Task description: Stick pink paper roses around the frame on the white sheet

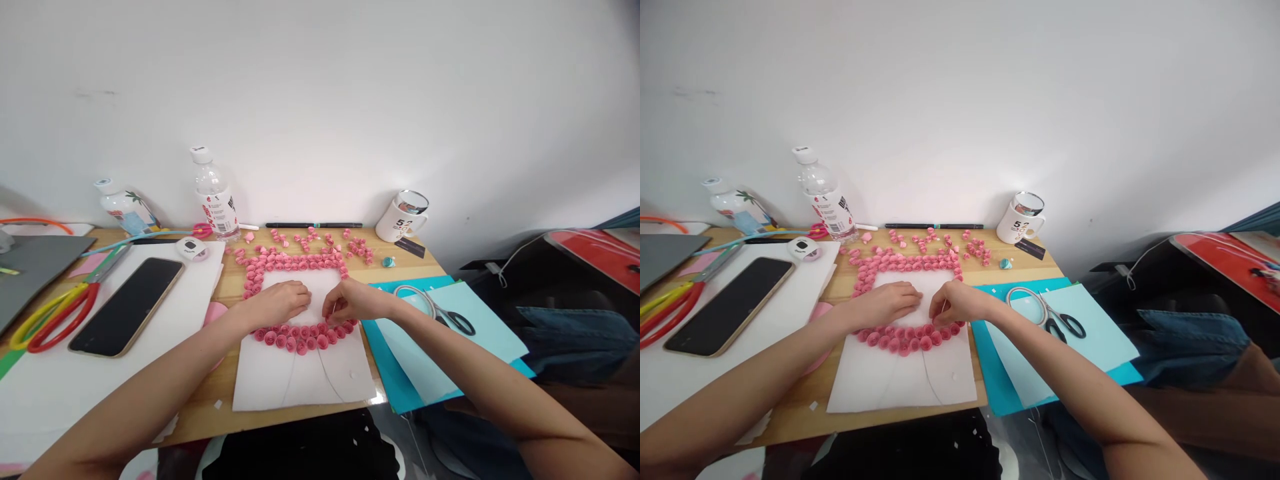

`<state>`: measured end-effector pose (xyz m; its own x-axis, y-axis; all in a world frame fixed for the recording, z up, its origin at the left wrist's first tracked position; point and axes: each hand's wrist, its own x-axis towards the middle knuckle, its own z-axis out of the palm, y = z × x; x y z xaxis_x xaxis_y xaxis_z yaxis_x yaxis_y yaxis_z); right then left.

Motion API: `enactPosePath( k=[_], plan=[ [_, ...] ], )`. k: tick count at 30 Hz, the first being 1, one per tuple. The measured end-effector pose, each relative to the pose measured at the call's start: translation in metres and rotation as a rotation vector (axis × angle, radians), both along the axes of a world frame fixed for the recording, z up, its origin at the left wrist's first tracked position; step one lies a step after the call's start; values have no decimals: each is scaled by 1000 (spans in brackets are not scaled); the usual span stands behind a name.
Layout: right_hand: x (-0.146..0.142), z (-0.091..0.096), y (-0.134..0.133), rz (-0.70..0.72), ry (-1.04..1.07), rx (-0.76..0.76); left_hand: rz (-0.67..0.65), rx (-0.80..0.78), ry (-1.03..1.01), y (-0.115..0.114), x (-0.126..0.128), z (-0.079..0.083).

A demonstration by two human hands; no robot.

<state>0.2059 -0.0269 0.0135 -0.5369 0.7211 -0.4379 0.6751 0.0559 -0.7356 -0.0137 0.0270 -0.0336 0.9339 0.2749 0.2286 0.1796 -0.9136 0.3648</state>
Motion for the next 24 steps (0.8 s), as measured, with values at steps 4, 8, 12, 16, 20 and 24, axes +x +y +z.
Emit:
enactPosePath(
  k=[4, 8, 12, 16, 20, 24],
  plan=[
    [1, -2, 0, -31, -13, 1, -29, -5, 16, 1, 0, 1],
    [0, -11, 1, -31, 3, -5, -27, 28, 69, 0, 1, 4],
    [0, -16, 2, -18, 6, 2, -28, 50, 110, -1, 1, 7],
    [0, -17, 2, -17, -8, 23, -25, 61, 115, -2, 1, 8],
    [-4, -15, 3, -47, -55, 24, -15, 56, 109, -2, 1, 7],
    [-8, -14, 5, -79, -77, -10, -16, 45, 96, 0, 1, 4]
  ],
)
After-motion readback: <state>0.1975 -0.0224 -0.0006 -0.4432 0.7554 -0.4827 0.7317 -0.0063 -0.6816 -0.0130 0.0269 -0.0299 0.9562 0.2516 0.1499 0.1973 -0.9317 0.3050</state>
